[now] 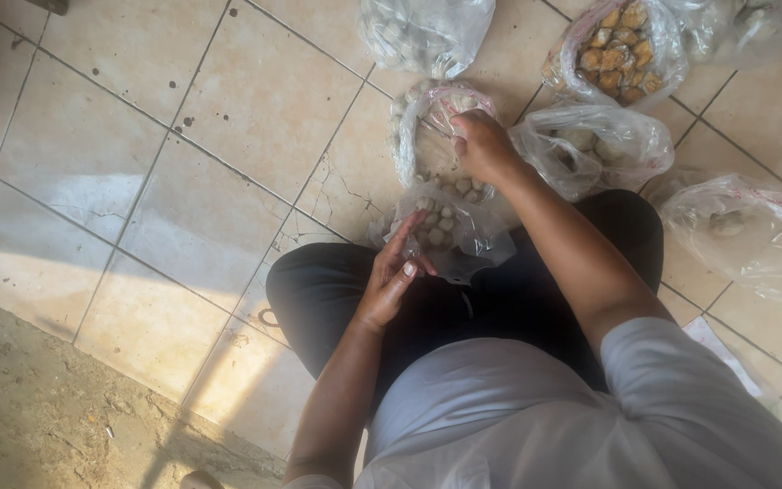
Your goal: The person sits on a tiled floor and transfers small round food items from larger plastic bags into smaller clear plastic bags. They open the small bags, fill them with the items, and tie the bags shut before placing them on the floor.
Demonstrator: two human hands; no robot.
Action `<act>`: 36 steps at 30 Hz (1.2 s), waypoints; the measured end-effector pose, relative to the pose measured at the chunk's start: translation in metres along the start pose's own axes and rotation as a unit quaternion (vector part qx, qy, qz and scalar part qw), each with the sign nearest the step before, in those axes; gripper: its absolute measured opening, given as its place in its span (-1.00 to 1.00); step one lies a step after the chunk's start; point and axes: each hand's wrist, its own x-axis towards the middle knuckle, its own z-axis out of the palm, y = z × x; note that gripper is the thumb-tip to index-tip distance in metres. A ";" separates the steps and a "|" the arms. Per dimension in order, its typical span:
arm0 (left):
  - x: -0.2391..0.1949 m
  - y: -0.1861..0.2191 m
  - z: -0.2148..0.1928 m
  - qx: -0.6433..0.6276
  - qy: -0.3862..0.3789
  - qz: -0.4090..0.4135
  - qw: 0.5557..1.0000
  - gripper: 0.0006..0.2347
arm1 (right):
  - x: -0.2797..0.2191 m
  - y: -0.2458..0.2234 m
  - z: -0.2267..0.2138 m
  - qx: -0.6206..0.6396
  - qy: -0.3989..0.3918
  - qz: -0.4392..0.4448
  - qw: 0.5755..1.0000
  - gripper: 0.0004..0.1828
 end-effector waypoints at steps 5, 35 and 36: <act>0.005 0.000 -0.003 -0.018 -0.008 -0.010 1.000 -0.17 | 0.048 0.048 0.056 -0.150 0.076 -0.031 0.985 -0.69; -0.003 -0.001 0.000 -0.024 0.002 0.024 0.999 -0.18 | -0.008 -0.019 -0.029 0.168 -0.134 0.065 0.974 -0.76; -0.001 -0.001 0.000 -0.028 -0.002 0.022 0.999 -0.19 | 0.006 -0.009 -0.021 0.064 -0.054 -0.001 0.996 -0.78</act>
